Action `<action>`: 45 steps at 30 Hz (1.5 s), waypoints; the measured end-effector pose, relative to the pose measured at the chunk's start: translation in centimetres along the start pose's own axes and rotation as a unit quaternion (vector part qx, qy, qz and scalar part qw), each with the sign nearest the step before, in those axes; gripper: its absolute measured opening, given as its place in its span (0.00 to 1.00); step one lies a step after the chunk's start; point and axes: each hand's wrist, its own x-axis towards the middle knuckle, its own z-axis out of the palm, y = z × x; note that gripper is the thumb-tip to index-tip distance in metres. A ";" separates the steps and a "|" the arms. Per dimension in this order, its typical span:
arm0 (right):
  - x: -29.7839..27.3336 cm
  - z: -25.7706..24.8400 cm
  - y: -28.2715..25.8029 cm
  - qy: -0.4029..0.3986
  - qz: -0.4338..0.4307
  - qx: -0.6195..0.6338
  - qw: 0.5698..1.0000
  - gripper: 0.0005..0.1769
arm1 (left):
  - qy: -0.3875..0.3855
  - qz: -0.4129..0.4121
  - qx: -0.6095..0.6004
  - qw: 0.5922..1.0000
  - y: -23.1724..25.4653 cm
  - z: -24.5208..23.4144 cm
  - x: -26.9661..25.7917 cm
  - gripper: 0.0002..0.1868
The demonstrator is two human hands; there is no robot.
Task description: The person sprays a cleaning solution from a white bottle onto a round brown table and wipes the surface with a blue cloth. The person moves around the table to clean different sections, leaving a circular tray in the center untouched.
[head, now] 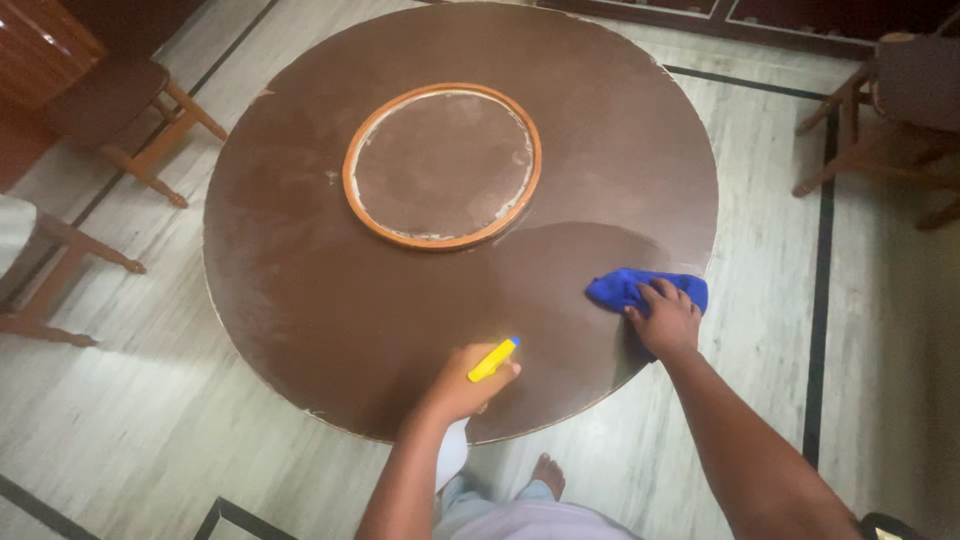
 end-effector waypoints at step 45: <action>-15.8 3.6 -21.6 -0.148 -0.214 0.043 0.965 0.33 | 0.052 0.047 -0.023 0.997 -4.5 -4.1 -8.3 0.13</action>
